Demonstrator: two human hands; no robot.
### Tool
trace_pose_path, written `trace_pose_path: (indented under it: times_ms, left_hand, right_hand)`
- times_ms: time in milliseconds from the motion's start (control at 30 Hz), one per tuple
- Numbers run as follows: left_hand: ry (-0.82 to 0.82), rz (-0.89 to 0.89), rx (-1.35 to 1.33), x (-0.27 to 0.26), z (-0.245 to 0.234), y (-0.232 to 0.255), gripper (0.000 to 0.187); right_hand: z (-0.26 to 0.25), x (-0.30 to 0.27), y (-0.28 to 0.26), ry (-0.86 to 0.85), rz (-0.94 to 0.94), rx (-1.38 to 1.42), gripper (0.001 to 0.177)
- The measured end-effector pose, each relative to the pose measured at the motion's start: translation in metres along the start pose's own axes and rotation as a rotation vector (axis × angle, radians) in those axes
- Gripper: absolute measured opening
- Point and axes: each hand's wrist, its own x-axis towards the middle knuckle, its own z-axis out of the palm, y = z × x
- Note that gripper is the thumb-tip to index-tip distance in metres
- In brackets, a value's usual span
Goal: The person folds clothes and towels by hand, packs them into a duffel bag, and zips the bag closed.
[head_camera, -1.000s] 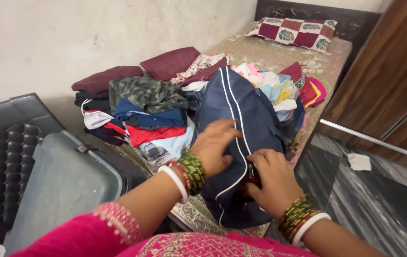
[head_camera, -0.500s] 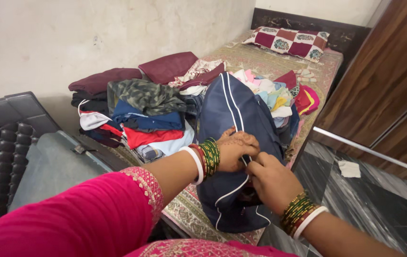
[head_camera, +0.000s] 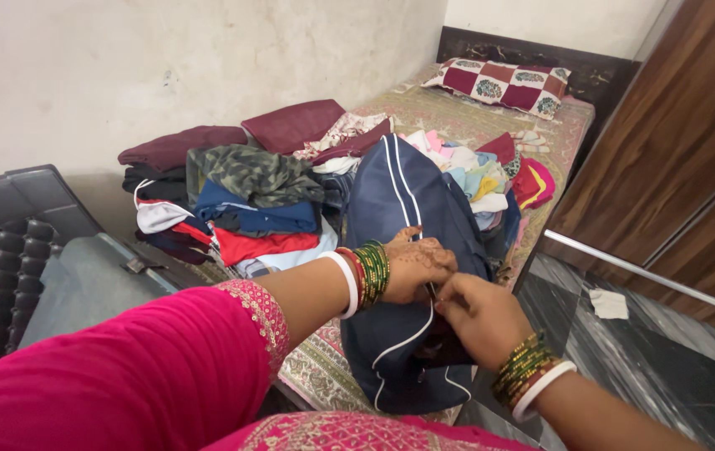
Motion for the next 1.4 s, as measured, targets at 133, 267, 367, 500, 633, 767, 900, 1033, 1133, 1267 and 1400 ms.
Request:
trace_pose_path:
  times_ms: [133,267,367,500,633,767,900,1033,1133,1267,1400]
  left_hand:
    - [0.057,0.079,-0.044,0.000,0.007,-0.017,0.028]
    - [0.035,0.258,-0.060,0.006,-0.002,-0.028,0.022]
    - [0.018,0.273,-0.112,0.004,-0.006,-0.024,0.018]
    - [0.046,0.221,-0.102,-0.001,-0.011,-0.011,0.017]
    - [0.022,0.068,0.001,-0.010,-0.036,0.023,0.009]
    - [-0.306,-0.557,0.014,-0.029,-0.077,0.083,0.060]
    - [-0.538,-0.875,-0.126,-0.055,-0.079,0.121,0.068]
    - [-0.260,-0.858,-0.178,-0.066,-0.037,0.119,0.057]
    - [-0.052,-0.932,-0.307,-0.062,-0.005,0.107,0.048]
    - [0.193,-0.895,-0.414,-0.058,0.022,0.091,0.032]
    - [0.270,-0.813,-0.481,-0.053,0.036,0.081,0.027]
  right_hand:
    - [-0.006,0.004,-0.002,-0.023,-0.013,-0.008,0.008]
    - [-0.007,0.001,-0.004,-0.087,-0.153,-0.086,0.007]
    - [-0.007,-0.018,-0.007,-0.067,-0.186,-0.252,0.010]
    - [-0.001,-0.036,-0.011,0.012,-0.197,-0.235,0.009]
    - [0.006,-0.046,-0.010,0.141,-0.142,-0.188,0.027]
    - [0.014,-0.052,0.008,0.293,0.055,-0.281,0.047]
    - [0.019,-0.050,0.037,0.225,0.387,-0.068,0.044]
    - [0.019,-0.043,0.052,0.175,0.362,-0.007,0.037]
    - [0.022,-0.033,0.054,0.137,0.376,0.067,0.034]
    - [0.033,-0.020,0.051,0.078,0.329,0.319,0.028]
    - [0.037,-0.007,0.049,0.019,0.361,0.220,0.026]
